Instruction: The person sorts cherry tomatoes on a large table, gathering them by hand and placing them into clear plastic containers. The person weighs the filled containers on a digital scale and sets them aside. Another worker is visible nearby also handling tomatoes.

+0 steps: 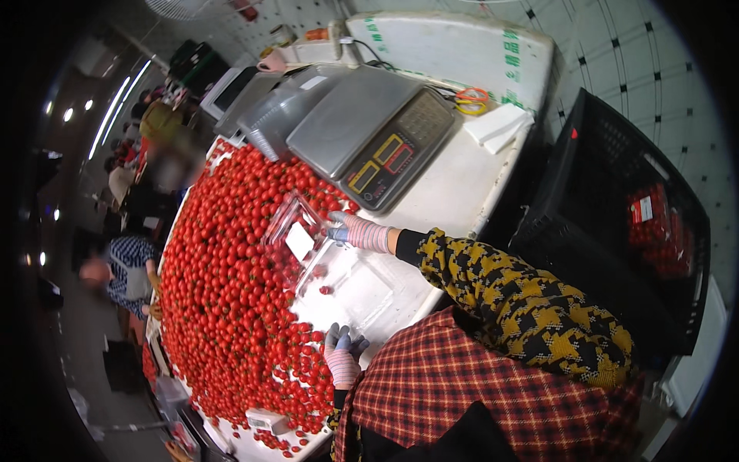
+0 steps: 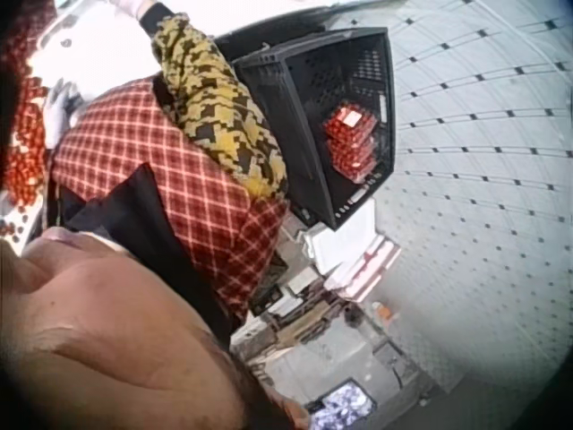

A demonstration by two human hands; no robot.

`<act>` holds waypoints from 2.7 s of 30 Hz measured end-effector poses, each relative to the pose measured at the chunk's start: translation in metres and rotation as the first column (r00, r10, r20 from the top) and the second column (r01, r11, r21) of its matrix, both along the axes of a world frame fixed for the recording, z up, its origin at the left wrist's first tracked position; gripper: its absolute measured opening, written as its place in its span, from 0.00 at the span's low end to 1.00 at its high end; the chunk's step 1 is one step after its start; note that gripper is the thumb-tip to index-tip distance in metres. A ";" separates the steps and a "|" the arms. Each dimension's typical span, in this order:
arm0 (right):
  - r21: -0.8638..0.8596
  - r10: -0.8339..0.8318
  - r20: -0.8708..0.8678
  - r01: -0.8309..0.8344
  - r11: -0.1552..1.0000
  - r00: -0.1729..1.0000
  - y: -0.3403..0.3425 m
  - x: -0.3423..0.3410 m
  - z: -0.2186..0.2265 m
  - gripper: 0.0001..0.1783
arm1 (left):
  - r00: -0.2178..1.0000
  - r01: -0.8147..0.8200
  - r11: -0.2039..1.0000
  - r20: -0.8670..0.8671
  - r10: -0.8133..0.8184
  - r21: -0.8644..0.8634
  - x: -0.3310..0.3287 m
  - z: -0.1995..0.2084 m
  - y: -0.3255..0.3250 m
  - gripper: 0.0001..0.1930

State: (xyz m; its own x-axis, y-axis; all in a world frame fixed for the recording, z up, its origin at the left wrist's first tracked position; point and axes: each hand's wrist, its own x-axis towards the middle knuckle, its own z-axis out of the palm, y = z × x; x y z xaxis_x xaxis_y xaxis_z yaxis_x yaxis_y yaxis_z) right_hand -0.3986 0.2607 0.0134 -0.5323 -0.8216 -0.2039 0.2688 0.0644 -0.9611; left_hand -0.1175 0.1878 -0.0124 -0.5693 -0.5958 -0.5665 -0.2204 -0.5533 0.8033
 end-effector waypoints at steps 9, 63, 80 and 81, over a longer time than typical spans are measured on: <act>-0.092 -0.583 -0.493 0.628 0.773 0.646 0.063 -0.014 -0.002 0.16 | 0.994 0.095 0.995 0.044 -0.095 0.011 0.010 0.011 -0.002 0.37; -0.321 -0.150 -0.252 0.064 0.945 0.956 0.024 0.080 0.089 0.13 | 0.929 -0.023 0.467 -0.192 -0.317 -0.884 -0.039 0.118 -0.008 0.16; -0.284 0.252 0.068 -0.223 0.933 0.965 0.008 0.115 0.072 0.14 | 0.929 -0.023 0.872 -0.332 -0.161 -0.489 -0.023 0.123 0.000 0.10; -0.285 0.249 0.073 -0.219 0.933 0.966 0.008 0.116 0.073 0.15 | 0.933 -0.009 0.874 -0.319 -0.168 -0.486 -0.023 0.126 0.000 0.10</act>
